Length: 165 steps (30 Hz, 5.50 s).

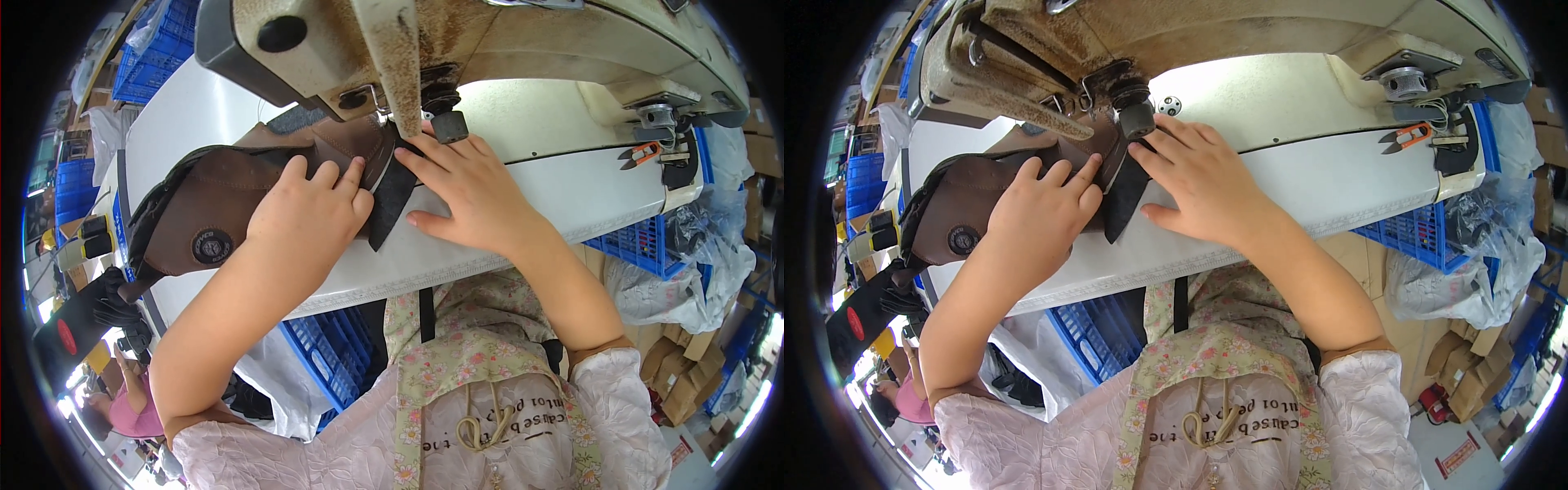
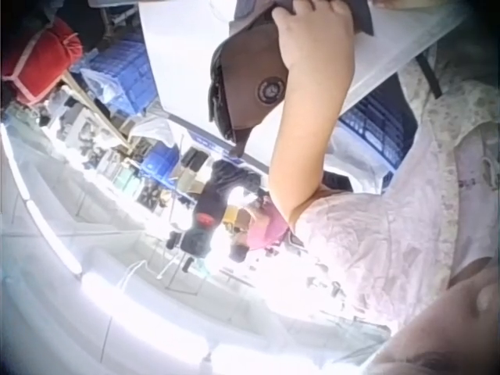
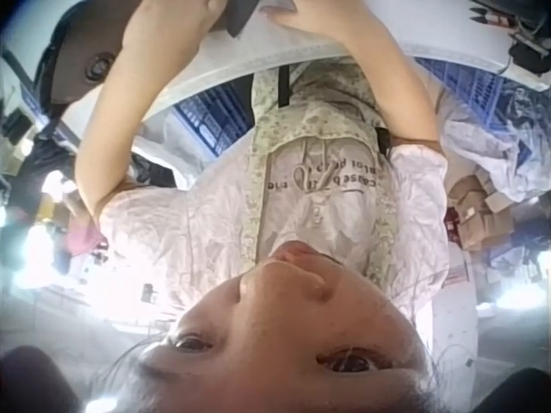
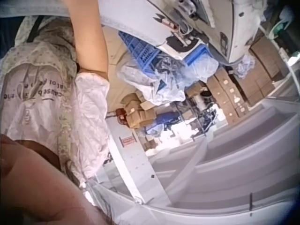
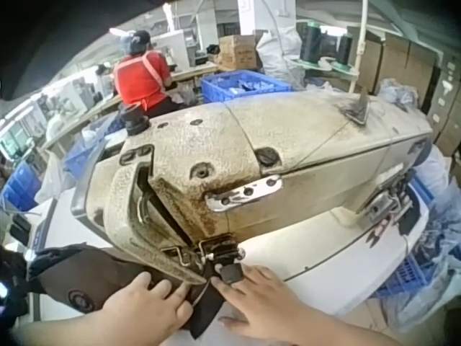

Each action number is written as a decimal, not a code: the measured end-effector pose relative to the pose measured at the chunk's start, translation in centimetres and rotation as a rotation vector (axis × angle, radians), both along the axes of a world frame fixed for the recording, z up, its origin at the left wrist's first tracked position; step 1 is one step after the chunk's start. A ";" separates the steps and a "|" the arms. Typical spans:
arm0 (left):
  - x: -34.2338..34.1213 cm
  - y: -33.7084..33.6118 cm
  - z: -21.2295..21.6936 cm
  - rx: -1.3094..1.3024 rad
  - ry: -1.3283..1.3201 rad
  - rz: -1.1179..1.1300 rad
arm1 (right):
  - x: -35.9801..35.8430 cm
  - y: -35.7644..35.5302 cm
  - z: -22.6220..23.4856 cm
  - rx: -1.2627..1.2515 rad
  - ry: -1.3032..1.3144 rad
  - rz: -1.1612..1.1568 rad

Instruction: The recorder is using a sewing machine to stitch together leather and fabric components of a shoe upper.

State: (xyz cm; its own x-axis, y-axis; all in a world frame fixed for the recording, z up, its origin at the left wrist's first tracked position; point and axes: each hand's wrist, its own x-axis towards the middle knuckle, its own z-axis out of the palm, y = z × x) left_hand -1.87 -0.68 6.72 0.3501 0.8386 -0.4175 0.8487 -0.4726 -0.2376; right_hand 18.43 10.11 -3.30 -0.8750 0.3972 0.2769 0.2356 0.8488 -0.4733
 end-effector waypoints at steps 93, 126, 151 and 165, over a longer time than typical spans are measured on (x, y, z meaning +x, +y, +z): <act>0.9 0.8 -3.3 0.338 -0.117 -0.108 | -1.6 -2.5 -0.2 0.160 0.061 -0.099; 1.7 -5.6 -2.9 0.314 -0.023 0.226 | -0.7 -2.3 -1.3 0.042 0.170 -0.058; 1.9 -4.7 -4.1 0.338 -0.015 0.101 | -0.9 -2.4 -0.9 0.052 0.138 -0.047; 4.1 -4.2 -4.2 0.361 0.004 0.133 | -0.5 -1.3 -0.4 0.063 0.093 -0.058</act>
State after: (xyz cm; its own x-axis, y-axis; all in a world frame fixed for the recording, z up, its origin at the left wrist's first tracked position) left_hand 2.27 -4.83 2.55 0.2276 0.9698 -0.0876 0.8957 -0.2438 -0.3718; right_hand 17.94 8.84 -3.68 -0.8205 0.4259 0.3813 0.2429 0.8636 -0.4418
